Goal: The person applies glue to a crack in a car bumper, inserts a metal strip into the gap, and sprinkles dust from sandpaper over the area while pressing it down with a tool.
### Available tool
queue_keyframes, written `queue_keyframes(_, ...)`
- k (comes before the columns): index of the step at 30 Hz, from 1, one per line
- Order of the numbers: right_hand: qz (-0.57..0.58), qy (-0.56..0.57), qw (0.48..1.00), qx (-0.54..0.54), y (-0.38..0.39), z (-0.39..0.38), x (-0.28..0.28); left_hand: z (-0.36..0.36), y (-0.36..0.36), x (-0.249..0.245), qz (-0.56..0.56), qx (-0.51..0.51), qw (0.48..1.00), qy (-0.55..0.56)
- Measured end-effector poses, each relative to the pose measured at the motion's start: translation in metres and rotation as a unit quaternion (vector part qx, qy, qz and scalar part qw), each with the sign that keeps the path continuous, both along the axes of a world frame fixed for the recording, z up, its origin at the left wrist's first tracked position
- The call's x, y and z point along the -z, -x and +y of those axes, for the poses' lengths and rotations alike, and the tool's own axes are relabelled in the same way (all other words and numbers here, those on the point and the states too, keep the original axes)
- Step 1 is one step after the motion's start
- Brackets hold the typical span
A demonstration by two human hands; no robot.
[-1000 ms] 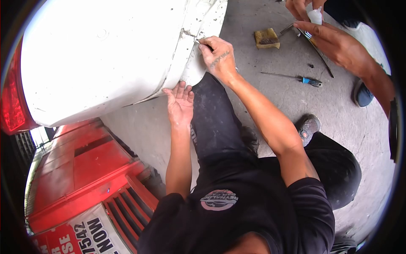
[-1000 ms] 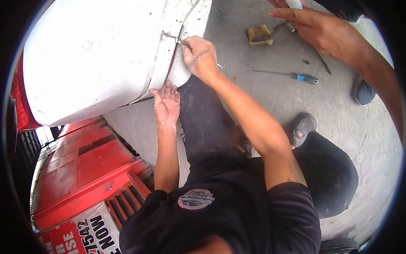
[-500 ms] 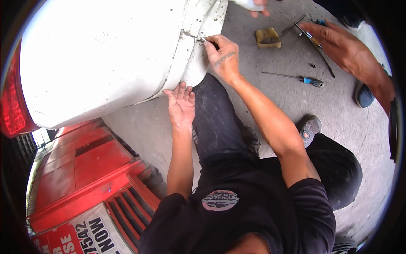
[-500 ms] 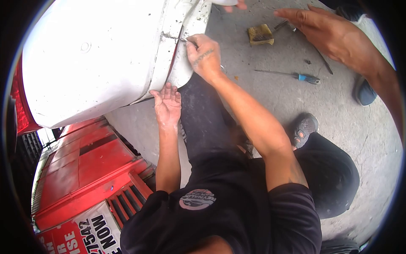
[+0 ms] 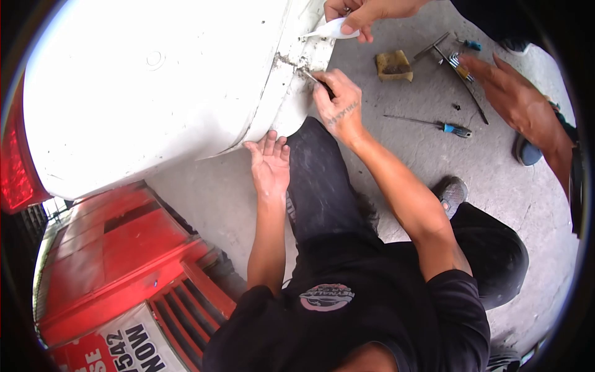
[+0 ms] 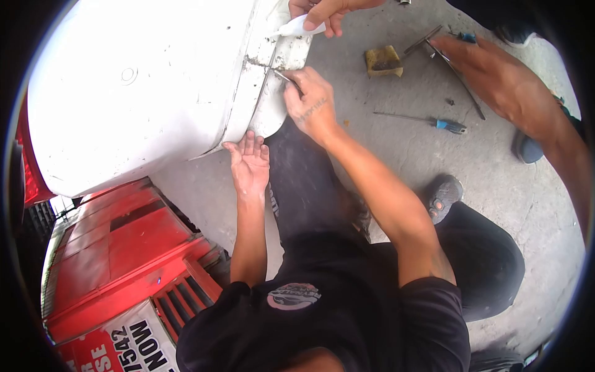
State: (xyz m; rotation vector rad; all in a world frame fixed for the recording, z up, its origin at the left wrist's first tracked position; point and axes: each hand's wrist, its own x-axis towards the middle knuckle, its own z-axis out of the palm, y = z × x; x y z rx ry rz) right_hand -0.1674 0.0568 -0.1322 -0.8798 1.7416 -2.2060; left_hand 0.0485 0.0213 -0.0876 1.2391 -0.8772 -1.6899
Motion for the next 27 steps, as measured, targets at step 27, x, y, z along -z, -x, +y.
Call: queue_keyframes(27, -0.186, -0.199, 0.948, -0.163, 0.006, 0.079, -0.102, 0.008, 0.009, -0.005, 0.069, 0.032, 0.997, 0.008)
